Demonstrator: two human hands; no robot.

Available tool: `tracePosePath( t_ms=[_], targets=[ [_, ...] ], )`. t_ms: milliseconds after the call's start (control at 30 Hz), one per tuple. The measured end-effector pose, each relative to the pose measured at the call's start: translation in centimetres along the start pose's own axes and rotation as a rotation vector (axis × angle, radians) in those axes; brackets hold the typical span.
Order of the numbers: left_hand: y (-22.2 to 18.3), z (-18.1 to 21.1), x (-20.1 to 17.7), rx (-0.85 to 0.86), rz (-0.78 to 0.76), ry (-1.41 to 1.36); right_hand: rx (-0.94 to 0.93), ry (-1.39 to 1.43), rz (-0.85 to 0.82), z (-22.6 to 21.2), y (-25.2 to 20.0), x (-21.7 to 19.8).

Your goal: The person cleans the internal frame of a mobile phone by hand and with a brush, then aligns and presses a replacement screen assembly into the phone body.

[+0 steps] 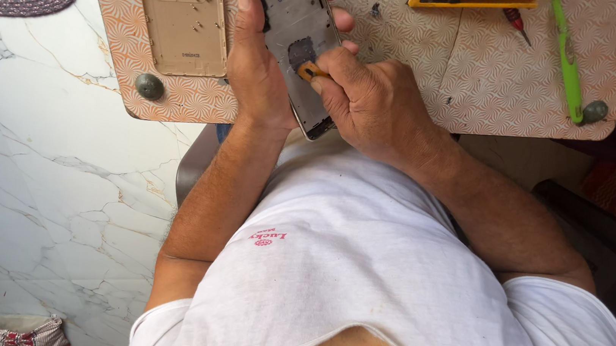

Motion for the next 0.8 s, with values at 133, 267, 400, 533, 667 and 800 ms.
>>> tracePosePath(
  t_ms=[133, 267, 400, 533, 667, 800],
  targets=[
    [-0.1, 0.0, 0.2, 0.063, -0.051, 0.034, 0.03, -0.002, 0.025, 0.0, 0.3, 0.2],
    [-0.4, -0.3, 0.1, 0.097, -0.038, 0.01, 0.056, 0.033, 0.067, 0.0, -0.2, 0.5],
    [-0.5, -0.2, 0.0, 0.093, -0.04, 0.009, 0.076, 0.045, 0.132, 0.7, 0.2, 0.1],
    [-0.5, -0.3, -0.1, 0.083, -0.038, -0.005, 0.001, -0.024, 0.092, 0.0, -0.2, 0.1],
    [-0.3, -0.2, 0.2, 0.119, -0.061, 0.077, 0.044, -0.047, 0.096, -0.1, 0.3, 0.3],
    [-0.4, -0.4, 0.0, 0.116, -0.056, 0.061, 0.033, -0.067, 0.107, 0.2, 0.4, 0.3]
  ],
)
Point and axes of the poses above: each hand's wrist, its own y-axis towards the middle knuckle, its own x-axis out of the palm, z = x × y, the point moved 5 cm from there along y, towards the middle knuckle, and after that the axes turned 3 degrees about x, right-handed, at the moved point
